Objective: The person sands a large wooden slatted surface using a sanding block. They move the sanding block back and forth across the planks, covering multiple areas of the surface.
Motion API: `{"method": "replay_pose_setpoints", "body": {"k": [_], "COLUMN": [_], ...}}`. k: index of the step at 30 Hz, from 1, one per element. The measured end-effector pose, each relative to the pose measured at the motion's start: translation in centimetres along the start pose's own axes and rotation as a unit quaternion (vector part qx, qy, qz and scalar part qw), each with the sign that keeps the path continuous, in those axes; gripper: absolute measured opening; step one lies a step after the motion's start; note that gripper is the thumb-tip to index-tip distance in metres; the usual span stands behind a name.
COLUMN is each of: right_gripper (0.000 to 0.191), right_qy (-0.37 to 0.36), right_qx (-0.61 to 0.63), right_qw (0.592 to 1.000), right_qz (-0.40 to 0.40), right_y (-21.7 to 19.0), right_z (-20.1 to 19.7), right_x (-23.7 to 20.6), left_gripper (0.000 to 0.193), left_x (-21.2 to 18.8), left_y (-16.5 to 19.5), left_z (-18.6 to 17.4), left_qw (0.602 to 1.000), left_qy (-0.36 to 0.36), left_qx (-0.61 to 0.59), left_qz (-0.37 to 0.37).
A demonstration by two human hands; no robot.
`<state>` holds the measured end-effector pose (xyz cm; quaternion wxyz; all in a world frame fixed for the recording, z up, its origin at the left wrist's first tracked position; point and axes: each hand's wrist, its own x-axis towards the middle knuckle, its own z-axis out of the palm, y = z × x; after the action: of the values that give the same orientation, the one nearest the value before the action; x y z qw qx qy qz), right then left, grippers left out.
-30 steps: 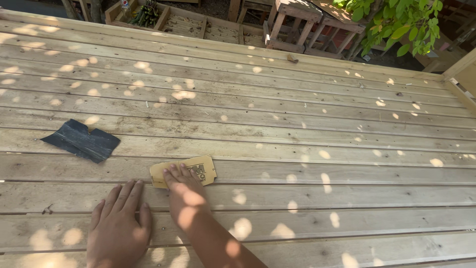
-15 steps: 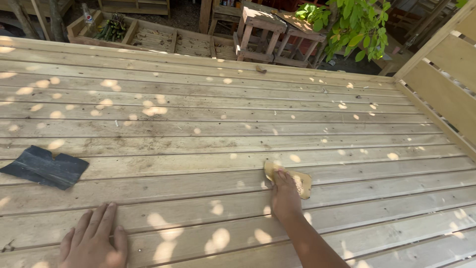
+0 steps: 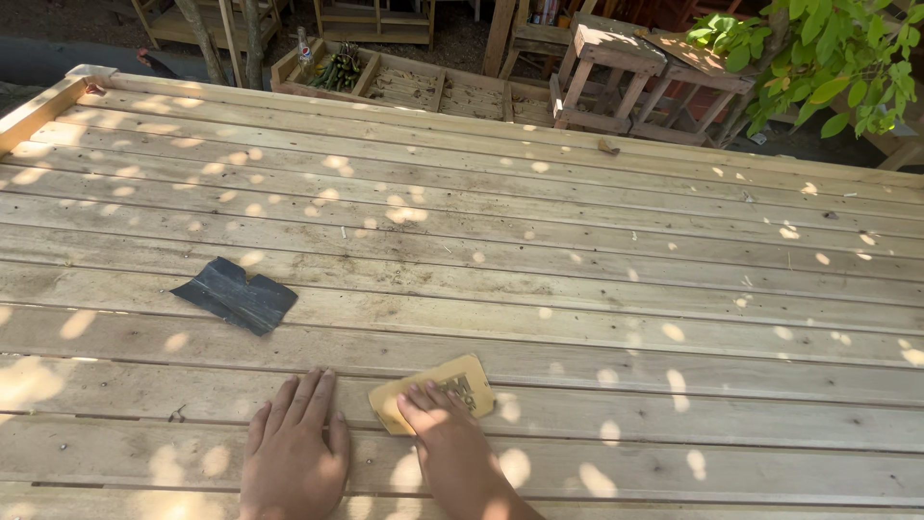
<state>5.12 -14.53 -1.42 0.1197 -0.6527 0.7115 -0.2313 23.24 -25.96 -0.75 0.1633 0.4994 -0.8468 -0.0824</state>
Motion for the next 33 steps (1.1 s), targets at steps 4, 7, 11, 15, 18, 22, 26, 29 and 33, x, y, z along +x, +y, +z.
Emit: {"method": "replay_pose_setpoints", "body": {"k": [4, 7, 11, 15, 18, 22, 26, 29, 33], "right_gripper": [0.057, 0.056, 0.048, 0.048, 0.059, 0.052, 0.051, 0.051, 0.055], "right_qy": [-0.027, -0.011, 0.054, 0.086, -0.015, 0.018, 0.013, 0.020, 0.017], "right_qx": [-0.033, -0.030, -0.033, -0.011, 0.019, -0.024, -0.049, -0.049, -0.028], "right_qw": [0.999, 0.999, 0.998, 0.995, 0.999, 0.999, 0.998, 0.999, 0.999], "right_qz": [0.014, 0.015, -0.007, -0.049, 0.020, 0.017, 0.038, 0.015, -0.003], "right_y": [1.0, 0.7, 0.2, -0.9, -1.5, -1.0, -0.3, -0.4, -0.1], "right_z": [0.1, 1.0, 1.3, 1.3, 2.0, 2.5, 1.7, 1.6, 3.3], "right_x": [-1.8, 3.1, 9.1, 3.8, 0.1, 3.5, 11.1, 9.9, -0.3], "left_gripper": [0.066, 0.065, 0.065, 0.065, 0.065, 0.065, 0.065, 0.063, 0.054], "left_x": [0.1, 0.2, 0.1, -0.2, 0.0, 0.2, 0.0, -0.2, -0.2], "left_y": [0.4, 0.4, 0.4, 0.7, 1.0, 1.2, 1.0, 0.8, 0.3], "left_z": [-0.4, -0.5, -0.7, -0.9, -1.3, -1.6, -1.5, -1.2, -1.1], "left_qw": [1.000, 1.000, 0.999, 0.999, 0.999, 0.998, 0.998, 0.998, 0.995], "left_qy": [-0.017, -0.030, -0.040, -0.034, -0.048, -0.058, -0.053, -0.054, 0.004], "left_qx": [-0.004, -0.001, -0.014, -0.010, -0.011, -0.010, -0.015, -0.031, -0.101], "left_qz": [-0.011, -0.005, -0.004, -0.003, -0.012, -0.013, -0.005, -0.005, -0.010]}}
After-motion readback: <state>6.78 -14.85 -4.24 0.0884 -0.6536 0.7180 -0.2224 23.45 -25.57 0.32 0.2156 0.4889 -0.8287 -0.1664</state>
